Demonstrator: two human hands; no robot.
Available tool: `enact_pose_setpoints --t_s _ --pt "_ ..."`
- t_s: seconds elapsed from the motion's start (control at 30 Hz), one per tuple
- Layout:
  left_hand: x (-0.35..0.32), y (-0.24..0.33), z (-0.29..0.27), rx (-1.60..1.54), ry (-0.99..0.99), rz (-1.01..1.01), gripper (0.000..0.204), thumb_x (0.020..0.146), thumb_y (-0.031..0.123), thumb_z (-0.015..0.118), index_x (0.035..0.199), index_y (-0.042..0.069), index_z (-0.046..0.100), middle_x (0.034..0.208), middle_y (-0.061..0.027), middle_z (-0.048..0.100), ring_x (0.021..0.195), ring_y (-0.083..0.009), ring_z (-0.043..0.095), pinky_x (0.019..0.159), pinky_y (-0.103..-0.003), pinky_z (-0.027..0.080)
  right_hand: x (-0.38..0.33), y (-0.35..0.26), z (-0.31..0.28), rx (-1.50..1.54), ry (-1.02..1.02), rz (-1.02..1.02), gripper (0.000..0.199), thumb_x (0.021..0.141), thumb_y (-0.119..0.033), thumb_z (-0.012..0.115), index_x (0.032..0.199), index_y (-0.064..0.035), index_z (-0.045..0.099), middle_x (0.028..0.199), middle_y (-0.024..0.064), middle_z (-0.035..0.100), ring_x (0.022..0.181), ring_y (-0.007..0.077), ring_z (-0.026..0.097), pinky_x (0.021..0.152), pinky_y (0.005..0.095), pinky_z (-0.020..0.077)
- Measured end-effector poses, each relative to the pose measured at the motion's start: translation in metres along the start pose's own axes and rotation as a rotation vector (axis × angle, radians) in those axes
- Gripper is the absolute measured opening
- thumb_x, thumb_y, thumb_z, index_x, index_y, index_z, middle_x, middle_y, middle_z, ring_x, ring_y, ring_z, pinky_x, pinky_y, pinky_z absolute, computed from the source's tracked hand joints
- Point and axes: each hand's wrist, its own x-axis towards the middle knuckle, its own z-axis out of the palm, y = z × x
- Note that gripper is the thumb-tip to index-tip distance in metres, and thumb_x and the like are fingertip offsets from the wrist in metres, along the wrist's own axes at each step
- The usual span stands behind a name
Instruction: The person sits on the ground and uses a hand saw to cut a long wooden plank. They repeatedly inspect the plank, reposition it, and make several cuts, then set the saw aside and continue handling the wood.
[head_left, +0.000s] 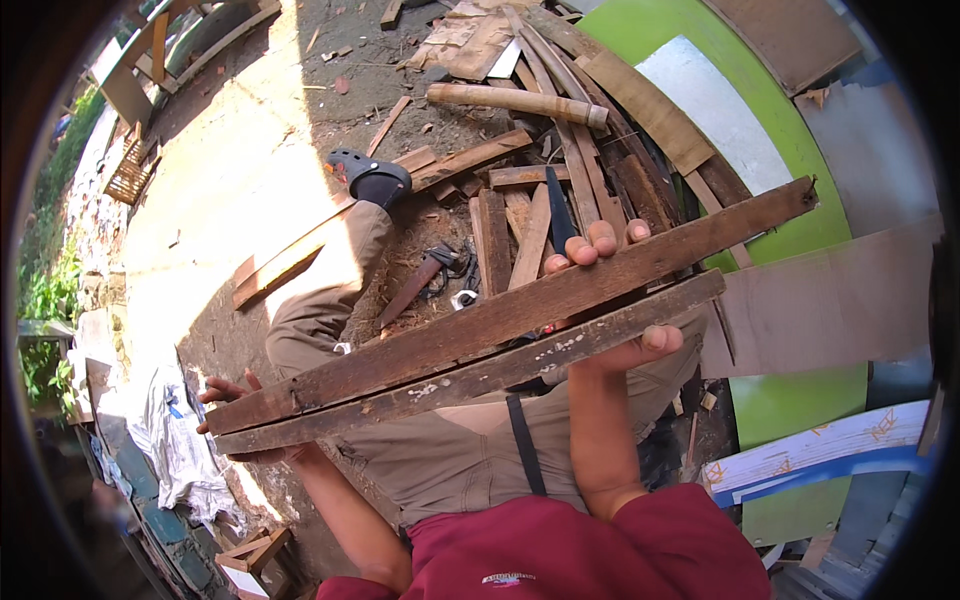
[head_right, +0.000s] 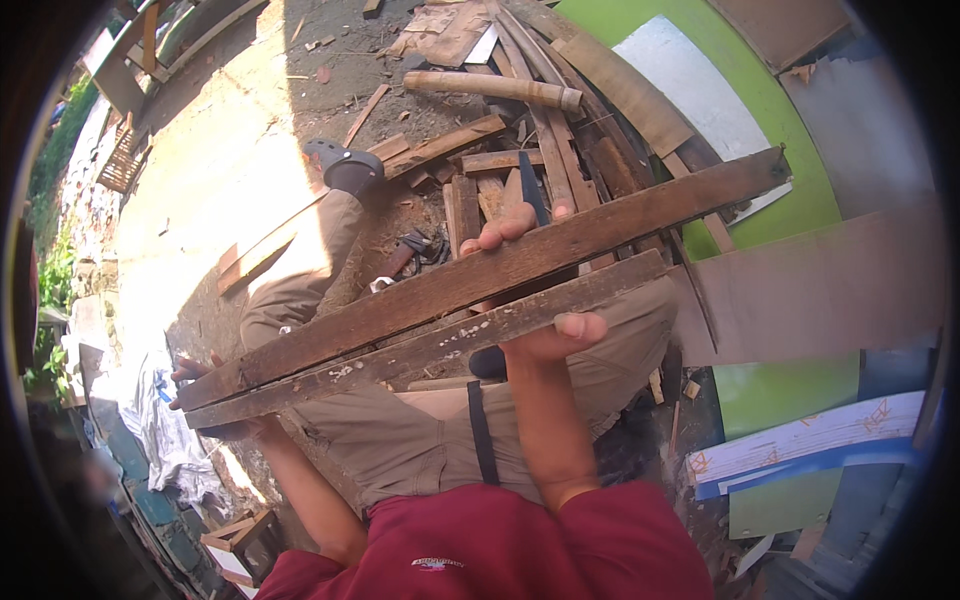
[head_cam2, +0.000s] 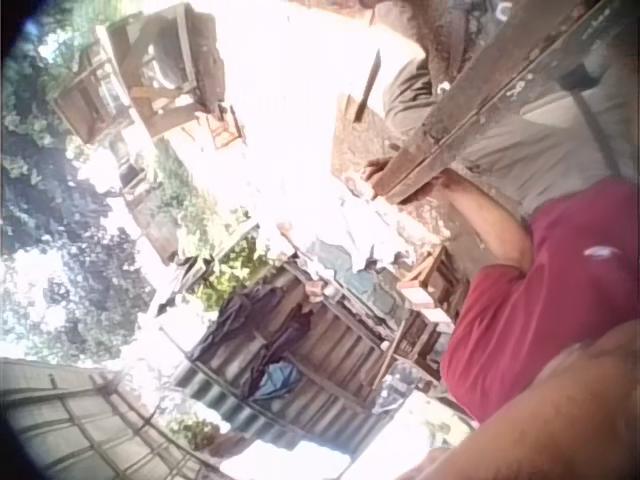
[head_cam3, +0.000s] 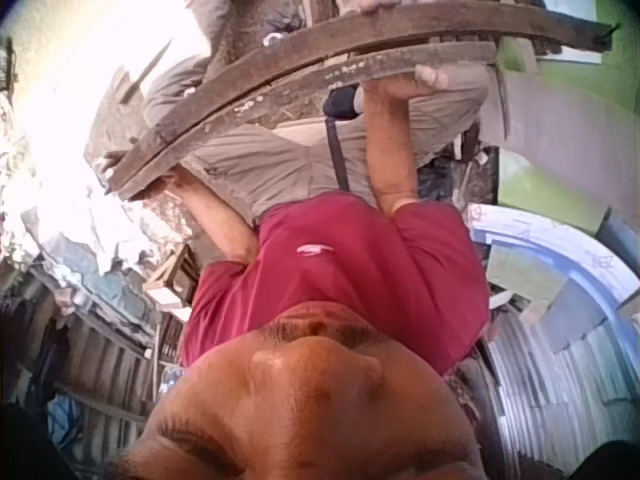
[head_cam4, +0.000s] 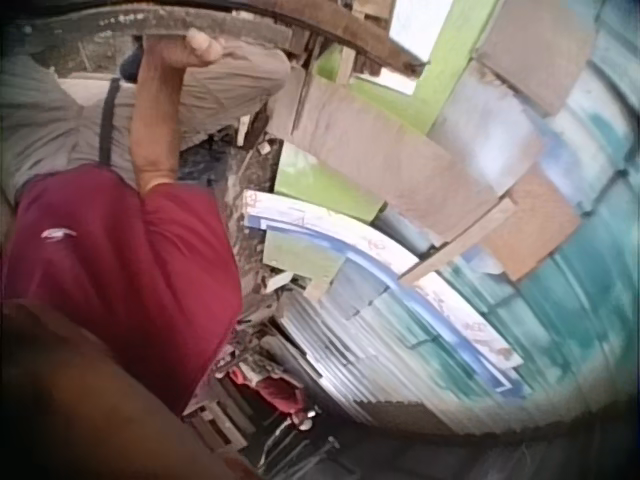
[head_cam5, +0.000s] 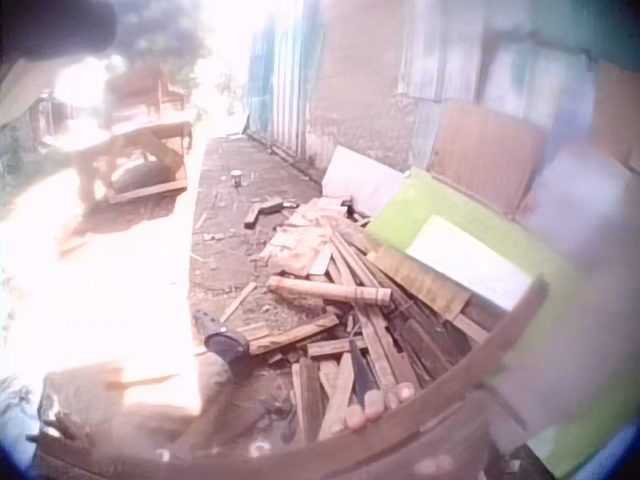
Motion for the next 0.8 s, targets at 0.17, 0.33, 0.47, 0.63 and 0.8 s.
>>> enact_pose_setpoints --t_s 0.17,0.33,0.47,0.63,0.8 --pt "-0.001 0.004 -0.005 -0.258 0.020 -0.059 0.031 0.093 0.025 0.062 0.123 0.017 0.066 0.146 -0.0089 0.046 0.148 -0.0236 0.025 0.119 -0.061 -0.002 0.002 0.000 0.004 0.009 -0.093 0.009 0.091 0.068 -0.038 0.084 0.137 -0.0187 0.029 0.125 0.0149 0.051 0.124 0.0356 0.052 0.107 0.0542 0.0427" --pt "0.001 -0.003 -0.003 -0.292 0.016 -0.044 0.028 0.095 0.022 0.058 0.121 0.016 0.067 0.145 -0.0088 0.045 0.146 -0.0234 0.028 0.119 -0.060 -0.004 0.005 -0.010 0.007 -0.013 -0.135 0.079 0.086 0.063 -0.027 0.085 0.133 -0.0184 0.036 0.124 0.0089 0.047 0.123 0.0290 0.049 0.109 0.0516 0.0377" --pt "0.007 -0.011 0.003 -0.372 -0.023 -0.100 0.026 0.094 0.020 0.061 0.118 0.015 0.069 0.145 -0.0087 0.045 0.145 -0.0219 0.029 0.120 -0.060 -0.002 0.008 -0.013 0.007 0.050 -0.190 0.120 0.084 0.060 -0.020 0.086 0.130 -0.0193 0.040 0.124 0.0047 0.045 0.125 0.0245 0.045 0.110 0.0497 0.0353" --pt "0.006 -0.011 0.012 -0.075 -0.045 -0.082 0.050 0.104 0.035 0.034 0.143 0.004 0.039 0.143 -0.0100 0.048 0.145 -0.0185 0.031 0.123 -0.048 -0.007 0.007 -0.014 0.010 0.016 -0.087 0.147 0.085 0.057 -0.017 0.088 0.127 -0.0228 0.041 0.131 0.0015 0.040 0.134 0.0240 0.038 0.106 0.0510 0.0371" --pt "0.007 -0.014 0.017 -0.070 -0.034 -0.060 0.042 0.104 0.036 0.039 0.129 0.009 0.059 0.143 -0.0089 0.049 0.145 -0.0185 0.030 0.122 -0.052 -0.007 0.008 -0.013 0.002 0.058 -0.138 0.117 0.085 0.059 -0.018 0.084 0.131 -0.0208 0.039 0.135 0.0061 0.037 0.137 0.0287 0.036 0.109 0.0562 0.0361"
